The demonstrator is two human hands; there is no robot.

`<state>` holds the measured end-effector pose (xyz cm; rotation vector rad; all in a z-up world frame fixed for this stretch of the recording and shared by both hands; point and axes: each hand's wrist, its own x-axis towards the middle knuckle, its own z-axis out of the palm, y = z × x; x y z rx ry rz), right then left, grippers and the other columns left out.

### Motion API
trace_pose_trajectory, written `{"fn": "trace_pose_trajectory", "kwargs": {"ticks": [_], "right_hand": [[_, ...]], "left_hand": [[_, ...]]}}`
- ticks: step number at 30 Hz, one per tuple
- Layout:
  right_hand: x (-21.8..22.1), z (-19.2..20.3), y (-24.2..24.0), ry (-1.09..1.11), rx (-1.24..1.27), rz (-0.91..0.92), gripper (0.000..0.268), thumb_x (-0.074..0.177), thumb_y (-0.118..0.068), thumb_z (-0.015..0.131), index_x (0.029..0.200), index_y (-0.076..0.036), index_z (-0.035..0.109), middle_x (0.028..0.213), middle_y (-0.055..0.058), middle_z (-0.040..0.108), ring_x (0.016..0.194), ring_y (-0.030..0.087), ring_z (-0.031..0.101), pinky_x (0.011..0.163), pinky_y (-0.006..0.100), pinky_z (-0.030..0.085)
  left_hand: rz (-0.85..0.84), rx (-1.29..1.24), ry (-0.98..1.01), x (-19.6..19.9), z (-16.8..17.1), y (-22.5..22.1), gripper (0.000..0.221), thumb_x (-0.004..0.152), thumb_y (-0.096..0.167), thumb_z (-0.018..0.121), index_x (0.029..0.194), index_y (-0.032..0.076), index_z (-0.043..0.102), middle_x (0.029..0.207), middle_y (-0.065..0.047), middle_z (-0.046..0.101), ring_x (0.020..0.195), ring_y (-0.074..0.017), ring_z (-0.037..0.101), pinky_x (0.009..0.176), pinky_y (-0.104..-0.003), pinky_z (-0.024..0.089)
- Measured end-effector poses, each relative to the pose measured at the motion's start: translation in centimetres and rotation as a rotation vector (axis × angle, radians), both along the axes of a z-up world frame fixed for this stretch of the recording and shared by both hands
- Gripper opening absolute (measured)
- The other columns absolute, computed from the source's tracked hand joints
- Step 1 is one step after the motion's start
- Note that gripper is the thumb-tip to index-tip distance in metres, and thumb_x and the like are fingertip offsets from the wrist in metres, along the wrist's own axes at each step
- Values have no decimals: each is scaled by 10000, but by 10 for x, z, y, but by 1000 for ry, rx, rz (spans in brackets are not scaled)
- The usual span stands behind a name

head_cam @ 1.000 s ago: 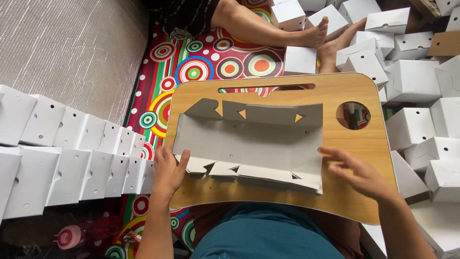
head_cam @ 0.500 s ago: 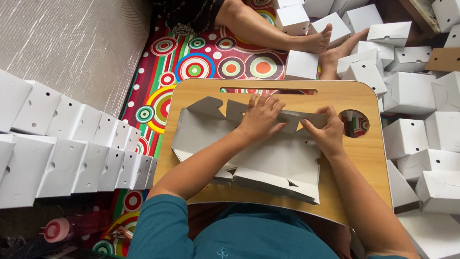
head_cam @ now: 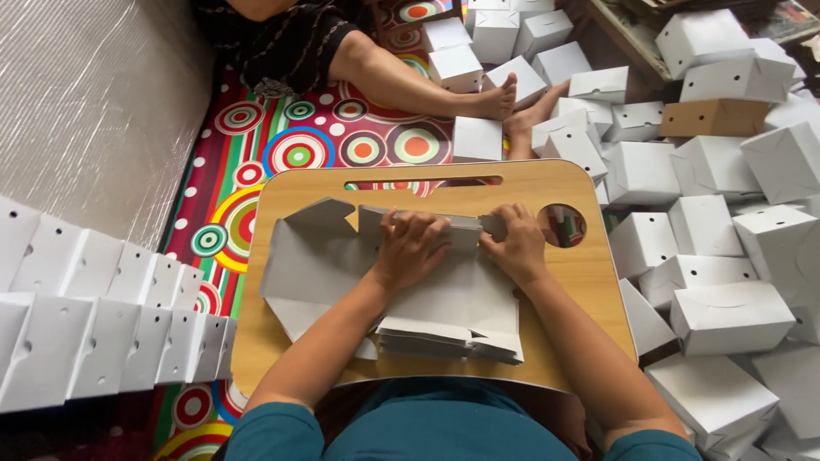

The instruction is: The person assembles small white cardboard boxes by folding and interlocking the flaps. They work on a wooden lap desk placed on the floor, surrounded by stacks of flat and finished boxes.

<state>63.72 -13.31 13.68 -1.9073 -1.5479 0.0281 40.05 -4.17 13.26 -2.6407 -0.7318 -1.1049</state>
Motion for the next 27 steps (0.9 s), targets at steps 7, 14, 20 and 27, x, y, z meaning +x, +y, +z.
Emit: {"fn": "trace_pose_trajectory", "kwargs": {"ticks": [7,14,20,27], "right_hand": [[1,-7,6,-47,266,19,357,632,-288,839,887,-152,630,896,64,539,844,331,598,729,445,503],[-6,4,-3,-179,498,185,267,675,-133,833,892,-219,703,859,9,593,765,257,649,689,377,559],[-8,19,-8,-208,565,230,184,772,-171,828,886,-214,689,863,7,589,768,268,621,710,380,545],[3,20,7,-242,622,235,209,799,-138,850,866,-199,662,876,24,583,775,274,602,726,382,523]], "left_hand": [[13,80,25,5,5,0,537,909,539,605,1377,291,512,1172,-14,441,1158,-220,388,1117,-573,184],[-80,93,67,7,13,-10,428,941,544,561,1126,163,499,1360,-96,525,1268,-276,502,1139,-533,241],[-92,-48,211,19,31,7,680,872,726,544,1253,163,504,1200,-82,564,1131,-274,563,1068,-520,327],[23,-173,189,32,47,12,851,706,769,704,1246,129,550,1002,-71,599,976,-280,631,982,-467,406]]}}
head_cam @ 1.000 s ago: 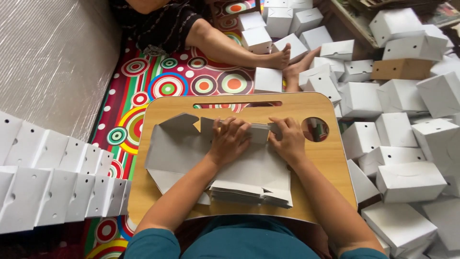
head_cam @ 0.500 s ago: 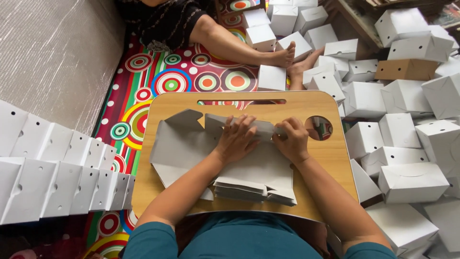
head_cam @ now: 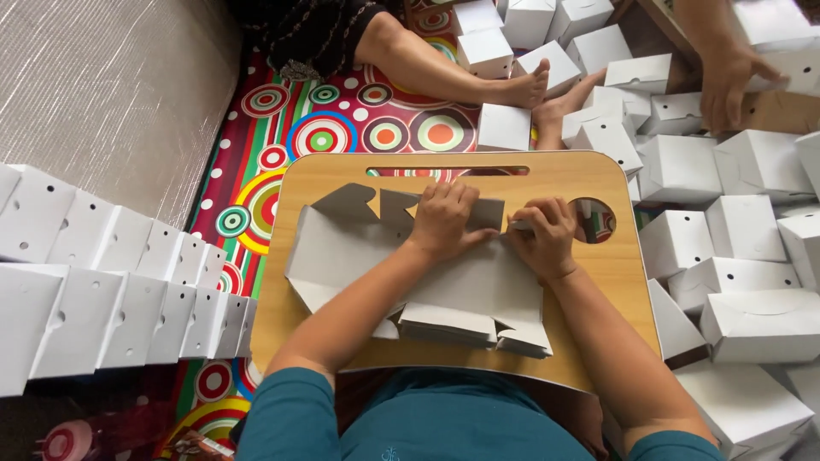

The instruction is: The person assembles small white cardboard boxes by folding and interlocking the flaps. They work on a wooden lap desk placed on the floor, surrounded by stacks of flat and finished boxes.

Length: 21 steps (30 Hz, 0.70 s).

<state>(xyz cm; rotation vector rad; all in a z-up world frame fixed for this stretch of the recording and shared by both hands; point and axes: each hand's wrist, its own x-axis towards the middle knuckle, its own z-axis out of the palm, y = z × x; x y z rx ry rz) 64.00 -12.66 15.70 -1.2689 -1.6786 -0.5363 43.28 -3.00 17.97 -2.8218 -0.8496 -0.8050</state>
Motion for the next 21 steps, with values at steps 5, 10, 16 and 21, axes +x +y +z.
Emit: {"fn": "trace_pose_trajectory", "kwargs": {"ticks": [5,10,16,21], "right_hand": [[11,-15,7,365,-436,26,436,794,-245,839,1177,-139,660,1063,134,620,986,366,648,847,457,510],[2,0,-15,439,-454,15,717,828,-239,862,1443,-135,509,1252,157,478,1059,367,620,929,498,484],[8,15,-37,291,-434,-77,683,812,-320,918,1372,-129,576,1156,106,457,1045,332,558,889,445,476],[4,23,-41,273,-476,-116,474,844,-245,917,1263,-175,705,1115,71,466,882,255,605,727,347,538]], "left_hand": [[-49,92,-191,6,-26,-2,596,752,712,668,1028,198,546,910,3,515,906,-218,562,858,-394,388],[-118,133,-270,4,-39,-5,590,766,514,788,1235,210,600,1094,-11,563,1085,-221,585,1105,-409,398],[-174,203,-396,6,-34,-16,464,818,310,804,1238,175,661,1158,-21,591,1141,-222,624,1192,-400,390],[-47,239,-250,4,-33,-14,559,837,472,741,1309,210,598,1134,-30,570,1105,-215,597,1155,-419,386]]}}
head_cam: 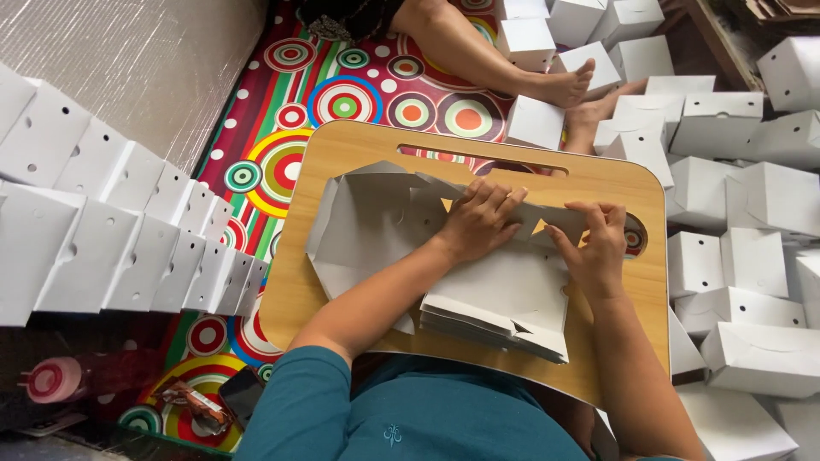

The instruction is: The person assembles small white cardboard boxes by folding and interlocking the flaps. They work on a wooden lap desk placed on the floor, surrounded by stacks of flat and finished boxes.

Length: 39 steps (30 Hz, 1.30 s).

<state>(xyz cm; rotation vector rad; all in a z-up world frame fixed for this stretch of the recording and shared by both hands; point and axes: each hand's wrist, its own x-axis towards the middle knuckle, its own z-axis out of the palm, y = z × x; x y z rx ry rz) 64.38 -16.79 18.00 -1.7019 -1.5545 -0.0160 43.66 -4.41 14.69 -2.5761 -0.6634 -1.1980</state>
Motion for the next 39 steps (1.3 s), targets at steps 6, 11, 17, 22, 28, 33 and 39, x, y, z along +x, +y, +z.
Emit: {"fn": "trace_pose_trajectory", "kwargs": {"ticks": [6,11,17,22,28,33,39], "right_hand": [[-3,4,10,115,-402,-69,854,803,-434,836,1499,-184,410,1280,356,582,1146,625,575,948,679,450],[0,-2,28,132,-167,-105,1036,719,-324,945,1570,-115,392,1241,243,568,1044,413,613,881,514,494],[19,-35,35,314,-159,-38,903,832,-267,876,1595,-142,409,992,150,700,937,310,682,809,421,548],[16,-30,36,227,-28,-27,881,826,-222,880,1592,-122,458,1189,181,598,971,316,647,685,379,547],[8,-23,26,215,-25,41,844,881,-111,841,1623,-80,440,1224,213,548,978,352,633,692,388,526],[10,-15,21,387,-45,23,625,978,-80,740,1529,-71,446,1176,149,614,848,197,626,659,302,506],[9,-19,22,413,5,-45,428,1044,-73,709,1445,-88,561,1119,100,624,817,162,589,713,277,505]], "left_hand": [[29,-79,86,12,-15,14,486,862,506,696,1215,202,561,977,-4,502,957,-207,565,977,-383,405],[113,3,56,17,-6,37,447,816,512,744,1067,228,508,950,26,439,970,-186,518,912,-351,371],[140,-21,164,21,-5,42,659,814,486,796,1303,199,462,1102,-16,464,1132,-209,495,1157,-402,290],[48,-266,450,-4,49,7,891,827,456,833,1531,136,391,1552,-162,382,1475,-362,352,1255,-484,196],[-216,-523,436,-69,64,-78,852,902,701,477,1472,67,470,1445,-234,524,1386,-448,500,1195,-592,346],[-198,-715,581,-113,41,-116,831,924,616,534,1545,94,354,1536,-182,438,1440,-409,365,1189,-568,252],[-135,-577,619,-119,-1,-136,744,951,312,536,1613,170,227,1677,-121,252,1535,-377,241,1218,-579,178]]}}
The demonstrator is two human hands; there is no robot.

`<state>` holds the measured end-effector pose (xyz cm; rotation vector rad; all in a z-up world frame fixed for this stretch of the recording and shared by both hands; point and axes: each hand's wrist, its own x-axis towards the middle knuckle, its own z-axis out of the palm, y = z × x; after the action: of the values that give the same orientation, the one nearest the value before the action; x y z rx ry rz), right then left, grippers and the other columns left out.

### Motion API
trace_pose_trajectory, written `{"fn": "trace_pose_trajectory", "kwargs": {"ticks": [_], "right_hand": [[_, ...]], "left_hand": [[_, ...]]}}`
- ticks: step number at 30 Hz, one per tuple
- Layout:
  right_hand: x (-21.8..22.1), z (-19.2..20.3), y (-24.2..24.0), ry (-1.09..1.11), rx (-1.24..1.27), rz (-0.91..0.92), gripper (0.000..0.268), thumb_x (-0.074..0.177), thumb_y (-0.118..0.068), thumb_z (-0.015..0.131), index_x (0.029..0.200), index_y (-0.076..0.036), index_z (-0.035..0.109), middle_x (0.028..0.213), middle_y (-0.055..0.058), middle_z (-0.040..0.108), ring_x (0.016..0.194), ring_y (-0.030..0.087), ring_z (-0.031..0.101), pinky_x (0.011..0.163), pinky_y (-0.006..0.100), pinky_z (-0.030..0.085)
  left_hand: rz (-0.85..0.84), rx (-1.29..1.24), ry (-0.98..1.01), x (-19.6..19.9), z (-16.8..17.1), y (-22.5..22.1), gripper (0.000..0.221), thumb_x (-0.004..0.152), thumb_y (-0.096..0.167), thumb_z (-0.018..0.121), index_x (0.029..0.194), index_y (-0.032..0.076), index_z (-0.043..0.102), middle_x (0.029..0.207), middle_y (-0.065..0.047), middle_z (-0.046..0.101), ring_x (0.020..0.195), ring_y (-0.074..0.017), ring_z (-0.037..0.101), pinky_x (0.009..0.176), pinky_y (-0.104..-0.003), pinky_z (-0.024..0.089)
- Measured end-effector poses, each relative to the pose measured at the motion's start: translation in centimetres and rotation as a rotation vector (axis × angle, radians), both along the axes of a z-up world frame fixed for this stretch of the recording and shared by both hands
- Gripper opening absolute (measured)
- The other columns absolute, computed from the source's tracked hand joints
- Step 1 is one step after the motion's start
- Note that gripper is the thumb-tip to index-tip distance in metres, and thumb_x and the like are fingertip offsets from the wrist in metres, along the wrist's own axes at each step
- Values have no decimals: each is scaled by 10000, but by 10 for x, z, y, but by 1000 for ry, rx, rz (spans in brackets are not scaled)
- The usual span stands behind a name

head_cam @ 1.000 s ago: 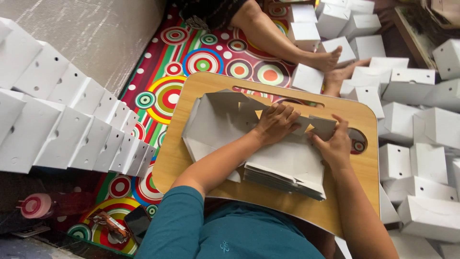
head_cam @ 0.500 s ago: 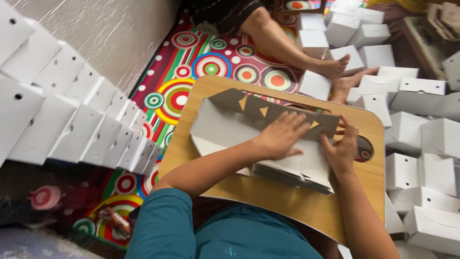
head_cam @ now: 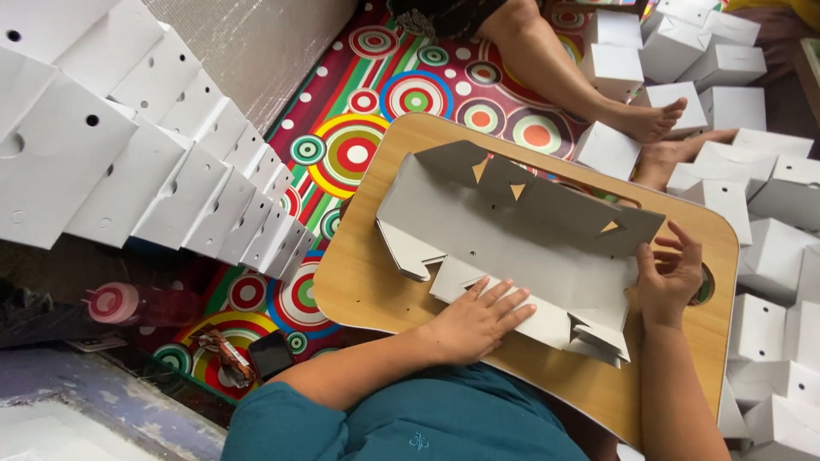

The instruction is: The person assembles small white cardboard boxes by folding and interlocking the flaps. They work on a wooden lap desk placed on the floor, surrounded by stacks of flat and finished boxes.

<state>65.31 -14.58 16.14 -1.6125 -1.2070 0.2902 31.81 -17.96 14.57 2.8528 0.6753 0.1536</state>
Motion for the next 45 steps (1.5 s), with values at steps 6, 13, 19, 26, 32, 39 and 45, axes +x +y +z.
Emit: {"fn": "trace_pose_trajectory", "kwargs": {"ticks": [6,13,19,26,32,39,45], "right_hand": [[-2,-2,-4,-161,104,61,467,1026,30,732,1470,-46,606,1114,131,598,883,199,596,701,294,515],[-3,-3,-5,-279,143,43,338,1008,18,787,1322,-39,675,1080,127,590,872,202,609,719,310,511],[3,-9,-4,-247,124,27,172,1021,-93,822,1074,-72,660,1027,81,567,798,176,540,751,307,480],[32,-43,6,-74,81,74,175,1068,-148,773,1002,-93,621,873,49,637,810,161,618,706,273,442],[33,-41,4,45,62,219,115,1082,-24,671,1128,-114,614,872,34,634,829,112,574,739,256,436],[8,-20,-1,-6,133,200,118,1103,11,624,1115,-104,598,1057,55,665,930,137,577,826,287,405],[-4,-10,-3,-112,161,226,178,1069,74,651,1121,-94,677,1022,86,705,925,219,638,894,366,468]], "left_hand": [[19,-96,33,7,30,1,786,947,576,521,1562,124,334,1615,-150,351,1479,-390,308,1165,-586,262],[-8,-209,134,21,71,22,666,937,627,464,1322,88,532,1296,-176,571,1137,-380,560,934,-553,437],[98,77,-152,104,69,120,556,934,554,542,1351,187,545,1290,-111,592,1180,-313,550,1001,-535,401],[173,488,-654,102,-8,158,496,925,205,693,1402,268,569,1333,-35,569,1356,-231,521,1267,-456,202],[146,579,-874,100,2,162,263,827,268,787,1081,303,728,1174,36,588,1195,-184,554,1198,-484,309],[298,481,-598,99,-9,166,306,794,435,787,995,295,603,957,98,503,1038,-114,499,1012,-388,347],[210,541,-696,102,-4,161,151,882,250,682,996,287,589,991,40,484,1013,-193,519,946,-415,385]]}}
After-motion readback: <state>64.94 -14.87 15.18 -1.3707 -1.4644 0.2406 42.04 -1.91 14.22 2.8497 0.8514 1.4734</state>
